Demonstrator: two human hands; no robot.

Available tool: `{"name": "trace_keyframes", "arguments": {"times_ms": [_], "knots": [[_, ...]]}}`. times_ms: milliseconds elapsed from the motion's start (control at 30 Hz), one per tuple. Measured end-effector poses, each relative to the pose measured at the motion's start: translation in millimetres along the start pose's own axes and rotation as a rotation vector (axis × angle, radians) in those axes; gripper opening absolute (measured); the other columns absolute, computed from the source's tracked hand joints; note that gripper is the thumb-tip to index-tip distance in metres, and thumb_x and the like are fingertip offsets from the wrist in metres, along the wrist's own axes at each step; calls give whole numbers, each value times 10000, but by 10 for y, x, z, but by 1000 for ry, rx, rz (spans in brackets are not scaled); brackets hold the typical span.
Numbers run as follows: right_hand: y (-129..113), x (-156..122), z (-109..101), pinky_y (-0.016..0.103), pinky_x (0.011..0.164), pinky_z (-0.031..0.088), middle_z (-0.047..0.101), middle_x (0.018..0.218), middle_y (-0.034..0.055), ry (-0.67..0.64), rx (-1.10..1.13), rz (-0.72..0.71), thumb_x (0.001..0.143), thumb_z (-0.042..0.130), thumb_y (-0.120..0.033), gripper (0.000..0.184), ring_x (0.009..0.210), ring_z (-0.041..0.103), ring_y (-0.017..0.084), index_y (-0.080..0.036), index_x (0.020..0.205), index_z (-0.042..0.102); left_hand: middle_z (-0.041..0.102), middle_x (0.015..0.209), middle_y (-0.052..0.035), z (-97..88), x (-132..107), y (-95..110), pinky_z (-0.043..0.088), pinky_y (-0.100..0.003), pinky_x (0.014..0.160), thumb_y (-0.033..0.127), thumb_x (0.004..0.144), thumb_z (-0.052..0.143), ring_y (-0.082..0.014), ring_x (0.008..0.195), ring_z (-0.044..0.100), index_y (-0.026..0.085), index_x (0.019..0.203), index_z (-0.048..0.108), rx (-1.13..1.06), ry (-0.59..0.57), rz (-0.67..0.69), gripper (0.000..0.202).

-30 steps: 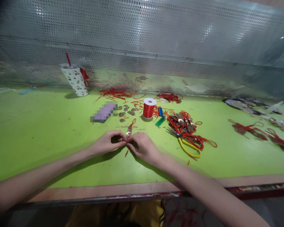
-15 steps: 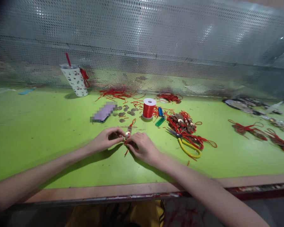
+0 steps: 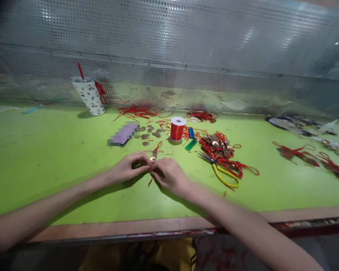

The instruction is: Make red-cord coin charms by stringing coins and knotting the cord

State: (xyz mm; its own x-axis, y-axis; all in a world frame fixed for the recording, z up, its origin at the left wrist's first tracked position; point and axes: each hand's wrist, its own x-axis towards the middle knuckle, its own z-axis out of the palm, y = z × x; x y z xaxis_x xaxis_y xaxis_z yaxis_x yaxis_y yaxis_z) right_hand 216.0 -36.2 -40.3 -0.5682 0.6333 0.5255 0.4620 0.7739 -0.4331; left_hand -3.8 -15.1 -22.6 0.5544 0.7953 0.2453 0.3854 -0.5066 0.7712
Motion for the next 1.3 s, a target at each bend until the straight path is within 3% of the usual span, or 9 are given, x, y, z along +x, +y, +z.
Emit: {"name": "trace_keyframes", "arguments": {"times_ms": [300,667,1100,1200,1300], "knots": [[-64,-9,-57,323,726,439,684,831,77,-38,-51,2,959,587,-194,82,769,607,205,-171,917,653,672,785,-28,52,-21,38,426,-267,615,418,877,656,-153,676,568,147,930,677,-138,-2,-164,276],[-128,-16,12,326,676,378,628,781,65,-31,-163,-104,971,481,-163,81,701,515,195,-182,923,544,695,770,-31,74,21,49,421,-268,604,395,876,639,-148,642,553,145,888,691,-32,93,-167,256],[-171,50,-58,334,742,467,615,846,94,-192,-54,-336,921,418,-97,150,787,498,210,-175,954,541,672,733,-16,155,39,28,391,-262,590,336,906,591,-143,611,539,158,872,682,160,148,-131,203],[-176,52,-87,339,760,467,633,857,93,-244,-13,-330,969,457,-181,111,794,520,206,-168,955,567,667,728,-15,154,34,39,388,-259,586,314,903,586,-141,608,535,161,862,677,174,154,-126,183],[-144,66,-100,320,736,459,649,849,71,-216,80,-200,1012,484,-269,152,778,546,188,-178,938,581,676,740,-20,141,28,60,397,-257,586,313,903,578,-143,616,545,161,876,679,128,135,-119,185]]}}
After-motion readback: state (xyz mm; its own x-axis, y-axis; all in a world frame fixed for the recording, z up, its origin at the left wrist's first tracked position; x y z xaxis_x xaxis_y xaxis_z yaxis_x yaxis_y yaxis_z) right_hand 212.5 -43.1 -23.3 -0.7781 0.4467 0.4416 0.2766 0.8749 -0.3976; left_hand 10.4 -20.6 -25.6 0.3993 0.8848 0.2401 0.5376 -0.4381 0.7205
